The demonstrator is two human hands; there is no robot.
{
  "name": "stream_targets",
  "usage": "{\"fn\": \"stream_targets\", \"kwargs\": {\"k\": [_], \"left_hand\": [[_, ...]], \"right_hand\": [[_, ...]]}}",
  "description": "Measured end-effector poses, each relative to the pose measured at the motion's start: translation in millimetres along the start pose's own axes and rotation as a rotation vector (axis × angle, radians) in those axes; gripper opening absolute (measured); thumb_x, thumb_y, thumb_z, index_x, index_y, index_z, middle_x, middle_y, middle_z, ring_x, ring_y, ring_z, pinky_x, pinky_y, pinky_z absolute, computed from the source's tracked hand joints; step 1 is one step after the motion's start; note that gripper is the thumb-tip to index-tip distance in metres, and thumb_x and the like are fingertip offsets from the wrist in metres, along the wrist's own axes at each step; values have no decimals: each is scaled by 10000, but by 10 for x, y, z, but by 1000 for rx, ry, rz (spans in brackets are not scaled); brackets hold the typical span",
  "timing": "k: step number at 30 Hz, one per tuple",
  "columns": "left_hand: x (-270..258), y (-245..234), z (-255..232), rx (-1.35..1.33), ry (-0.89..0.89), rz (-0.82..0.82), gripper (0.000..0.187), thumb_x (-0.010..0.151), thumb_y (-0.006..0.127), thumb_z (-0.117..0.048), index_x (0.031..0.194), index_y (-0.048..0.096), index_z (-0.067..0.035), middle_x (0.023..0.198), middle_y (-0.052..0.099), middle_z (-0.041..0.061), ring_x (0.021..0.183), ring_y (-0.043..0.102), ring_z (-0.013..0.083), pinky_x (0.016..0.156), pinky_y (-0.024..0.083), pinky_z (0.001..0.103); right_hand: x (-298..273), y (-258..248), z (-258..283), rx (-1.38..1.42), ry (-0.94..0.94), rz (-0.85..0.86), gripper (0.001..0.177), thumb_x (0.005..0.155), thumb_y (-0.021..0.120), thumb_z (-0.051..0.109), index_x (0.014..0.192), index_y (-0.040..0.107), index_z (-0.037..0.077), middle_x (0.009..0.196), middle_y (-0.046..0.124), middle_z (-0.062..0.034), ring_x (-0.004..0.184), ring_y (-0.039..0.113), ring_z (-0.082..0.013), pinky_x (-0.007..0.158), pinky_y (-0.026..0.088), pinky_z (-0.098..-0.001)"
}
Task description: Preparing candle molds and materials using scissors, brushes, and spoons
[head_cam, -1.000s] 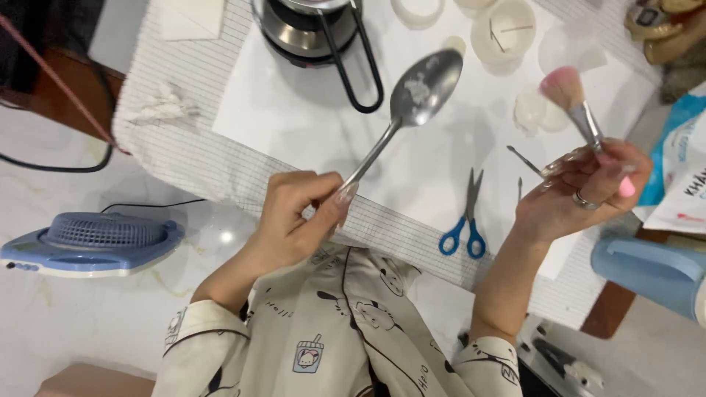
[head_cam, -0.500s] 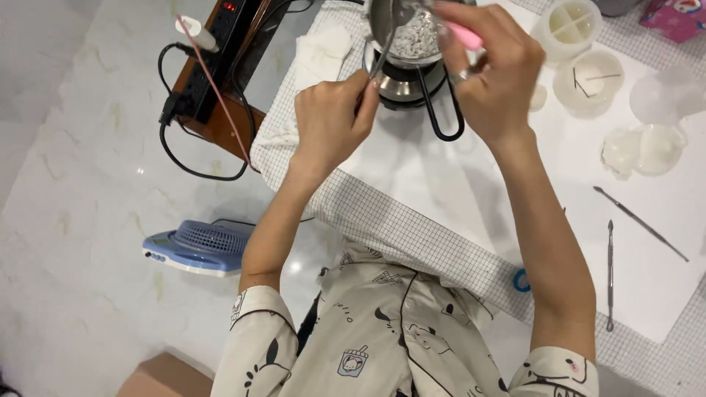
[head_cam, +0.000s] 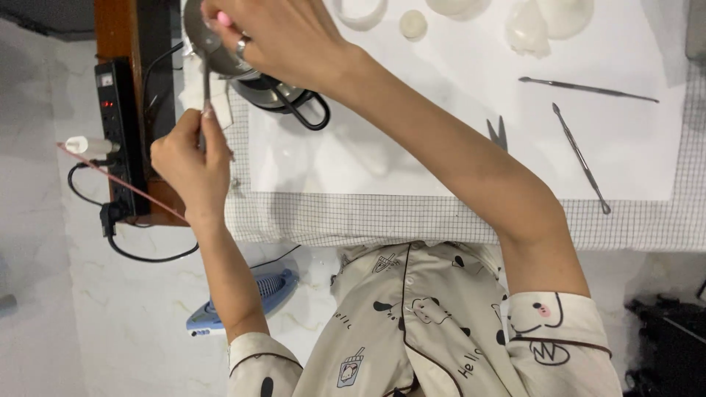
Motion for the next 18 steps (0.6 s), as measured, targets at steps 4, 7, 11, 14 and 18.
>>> {"fn": "stream_targets", "kwargs": {"k": [4,7,11,14,18], "left_hand": [[-17,-6,-26,-113,-61,-24,486,1067,498,-146,618,330,-69,441,374,3,408,278,95,454,174,290],[-16,3,-34,-112,-54,-12,484,1068,492,-115,616,330,-56,450,409,14,417,317,109,469,199,290],[-8,16,-84,-136,-24,-6,483,1108,488,-132,638,476,-22,505,493,29,460,447,129,513,305,259],[-15,29,-88,-182,-75,-17,476,1114,503,-78,646,436,-17,505,476,39,451,439,107,479,269,233],[-21,13,-32,-124,-99,-33,488,1061,505,-66,607,329,-45,457,389,18,437,262,100,477,162,283]], "right_hand": [[65,-74,-120,135,61,-98,118,894,454,182,799,513,144,597,511,55,435,454,-94,380,309,-284],[110,-214,12,254,-43,-131,115,888,463,173,802,536,154,657,554,53,505,503,-101,431,338,-284],[17,-10,-66,161,-15,-66,170,791,526,174,627,497,138,541,540,18,396,482,-211,352,292,-384],[-17,-99,-199,60,38,-209,140,808,450,133,688,523,140,681,517,4,570,455,-179,436,307,-343],[3,-295,40,189,-104,-169,115,832,472,123,770,566,145,691,565,37,585,510,-144,468,333,-309]]}}
Point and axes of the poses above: each hand's wrist, its own x-axis towards the middle knuckle, its own y-axis out of the palm, z = x × y, the point moved 5 cm from there along x, towards the middle knuckle
